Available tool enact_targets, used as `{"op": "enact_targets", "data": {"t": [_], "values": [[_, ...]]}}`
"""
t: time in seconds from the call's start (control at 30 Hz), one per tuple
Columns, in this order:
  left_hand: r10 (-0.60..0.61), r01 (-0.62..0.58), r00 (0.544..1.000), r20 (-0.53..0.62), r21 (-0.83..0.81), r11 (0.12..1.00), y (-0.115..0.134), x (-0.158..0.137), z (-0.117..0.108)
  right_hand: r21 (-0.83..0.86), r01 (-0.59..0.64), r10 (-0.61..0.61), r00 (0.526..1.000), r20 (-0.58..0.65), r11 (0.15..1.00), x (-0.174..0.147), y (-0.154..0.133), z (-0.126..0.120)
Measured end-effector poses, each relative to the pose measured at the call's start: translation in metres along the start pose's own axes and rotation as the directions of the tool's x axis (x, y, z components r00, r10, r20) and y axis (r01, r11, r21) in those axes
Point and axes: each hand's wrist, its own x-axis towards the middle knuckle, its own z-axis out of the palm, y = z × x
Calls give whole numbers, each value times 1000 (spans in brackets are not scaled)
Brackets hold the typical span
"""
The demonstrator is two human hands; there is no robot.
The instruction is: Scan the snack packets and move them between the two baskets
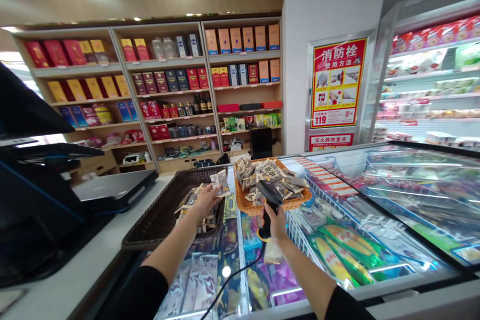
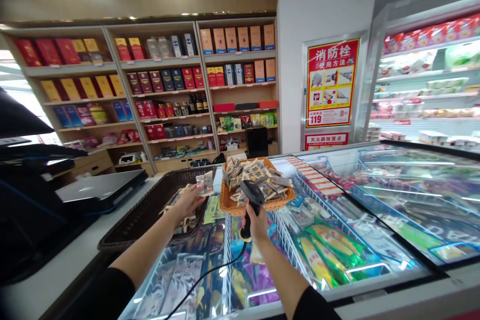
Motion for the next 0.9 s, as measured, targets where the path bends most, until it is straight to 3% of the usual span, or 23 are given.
{"op": "enact_targets", "data": {"t": [0.3,0.4,0.47,0.57,0.63,0.9], "values": [[268,-257,963,-19,223,940,-13,6,1,-40,-24,27,996,80,999,-20,8,47],[395,-346,917,-49,390,853,-12,5,-2,-93,18,-5,990,144,996,-24,7,47],[451,-349,892,-44,567,746,-11,3,-4,-129,44,-20,982,187,991,-26,8,46],[464,-303,886,15,776,554,-9,-1,-3,-148,54,-17,970,243,988,-29,10,45],[458,-300,887,58,826,476,-8,-3,-1,-155,48,-4,962,274,987,-30,10,46],[452,-317,884,122,866,386,-9,-2,2,-173,46,7,956,295,984,-38,8,54]]}}
